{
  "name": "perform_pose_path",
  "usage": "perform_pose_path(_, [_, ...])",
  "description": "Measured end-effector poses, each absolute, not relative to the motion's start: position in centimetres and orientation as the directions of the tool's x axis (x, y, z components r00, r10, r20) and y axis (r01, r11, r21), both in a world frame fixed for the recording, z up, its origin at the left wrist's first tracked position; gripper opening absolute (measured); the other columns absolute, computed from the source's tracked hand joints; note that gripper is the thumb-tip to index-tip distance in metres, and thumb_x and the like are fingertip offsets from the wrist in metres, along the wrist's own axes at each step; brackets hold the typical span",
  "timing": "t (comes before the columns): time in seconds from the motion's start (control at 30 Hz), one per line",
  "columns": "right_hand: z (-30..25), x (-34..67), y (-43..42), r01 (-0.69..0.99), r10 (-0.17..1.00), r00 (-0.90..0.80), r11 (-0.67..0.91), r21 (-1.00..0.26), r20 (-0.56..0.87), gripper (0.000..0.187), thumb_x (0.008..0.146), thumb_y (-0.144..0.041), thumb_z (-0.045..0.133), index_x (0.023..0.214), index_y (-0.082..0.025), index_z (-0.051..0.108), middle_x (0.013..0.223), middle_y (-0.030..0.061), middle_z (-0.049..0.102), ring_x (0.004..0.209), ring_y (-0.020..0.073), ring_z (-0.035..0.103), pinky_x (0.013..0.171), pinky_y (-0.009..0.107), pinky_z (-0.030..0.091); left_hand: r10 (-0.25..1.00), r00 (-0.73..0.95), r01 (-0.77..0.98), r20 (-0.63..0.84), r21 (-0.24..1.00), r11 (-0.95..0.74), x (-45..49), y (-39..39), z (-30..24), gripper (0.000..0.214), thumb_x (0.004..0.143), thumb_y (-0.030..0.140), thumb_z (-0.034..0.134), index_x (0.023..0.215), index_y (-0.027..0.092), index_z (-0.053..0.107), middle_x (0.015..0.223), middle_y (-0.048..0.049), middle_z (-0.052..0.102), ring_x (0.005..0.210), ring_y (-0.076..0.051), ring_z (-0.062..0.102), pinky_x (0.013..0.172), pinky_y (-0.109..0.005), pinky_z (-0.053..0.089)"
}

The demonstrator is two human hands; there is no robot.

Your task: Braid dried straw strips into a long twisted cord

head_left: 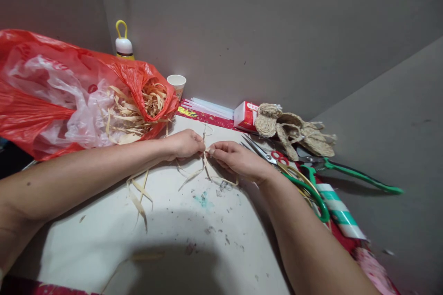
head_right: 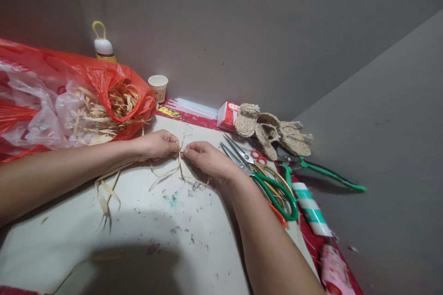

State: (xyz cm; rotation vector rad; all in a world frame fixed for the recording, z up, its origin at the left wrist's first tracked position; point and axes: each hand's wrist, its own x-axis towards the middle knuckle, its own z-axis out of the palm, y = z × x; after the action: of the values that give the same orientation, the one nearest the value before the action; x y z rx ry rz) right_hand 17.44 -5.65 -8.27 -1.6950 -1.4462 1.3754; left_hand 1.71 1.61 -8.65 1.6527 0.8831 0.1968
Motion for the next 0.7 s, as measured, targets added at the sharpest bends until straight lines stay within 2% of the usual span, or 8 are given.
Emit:
perform_pose_path(0.1, [-7.9,17.5,-5.8,0.478,0.938,-0.029,-0.291,-0.829,-0.346,0.016,0.077,-0.028,0.055,0.069,-0.015,0.058,0.047,-0.0063,0.037,0.039,0.0054,0.03,0.035,0.018,0.02,0.651,0.688,0.451,-0.32,0.892,-0.038,1.7,1.5,-8.5,0.015,0.071,0.018,0.05,0.056,0.018,0.048,0.032,0.0078,0.028,0.027,-0.005,0.021,0.029,-0.02,0.01])
perform_pose_path(0.3, [-7.3,15.1,-6.5,0.225,0.914,0.002,-0.396,-0.89,-0.406,0.02,0.077,-0.024,0.047,0.059,-0.017,0.048,0.04,-0.0092,0.029,0.033,0.0036,0.019,0.033,0.018,0.013,0.642,0.7,0.423,-0.312,0.906,-0.02,1.7,1.5,-8.6,0.017,0.072,0.02,0.049,0.055,0.017,0.049,0.033,0.0078,0.028,0.027,-0.005,0.02,0.03,-0.02,0.01])
perform_pose_path(0.47, [-7.7,13.1,-6.8,0.191,0.902,0.068,-0.432,-0.882,-0.427,0.016,0.074,-0.019,0.042,0.059,-0.018,0.047,0.034,-0.0093,0.029,0.028,0.0049,0.019,0.029,0.019,0.014,0.576,0.735,0.358,-0.358,0.926,0.119,1.5,2.0,-8.5,0.022,0.069,0.016,0.047,0.048,0.018,0.042,0.035,0.0072,0.027,0.029,-0.004,0.018,0.031,-0.02,0.011])
perform_pose_path(0.57, [-8.1,12.7,-6.8,0.254,0.904,0.114,-0.428,-0.867,-0.413,0.015,0.073,-0.021,0.041,0.06,-0.018,0.048,0.032,-0.0085,0.031,0.026,0.0067,0.024,0.029,0.02,0.017,0.55,0.742,0.334,-0.384,0.923,0.194,1.5,2.2,-8.4,0.025,0.067,0.015,0.049,0.046,0.018,0.037,0.036,0.0074,0.025,0.03,-0.004,0.019,0.032,-0.02,0.011])
perform_pose_path(0.7, [-8.4,12.6,-6.8,0.491,0.936,0.183,-0.353,-0.796,-0.302,0.019,0.073,-0.02,0.04,0.057,-0.017,0.05,0.033,-0.0062,0.035,0.028,0.0077,0.03,0.033,0.021,0.021,0.556,0.74,0.323,-0.378,0.925,0.199,1.5,2.2,-8.5,0.025,0.067,0.018,0.052,0.047,0.018,0.037,0.037,0.0076,0.025,0.031,-0.004,0.019,0.032,-0.021,0.011])
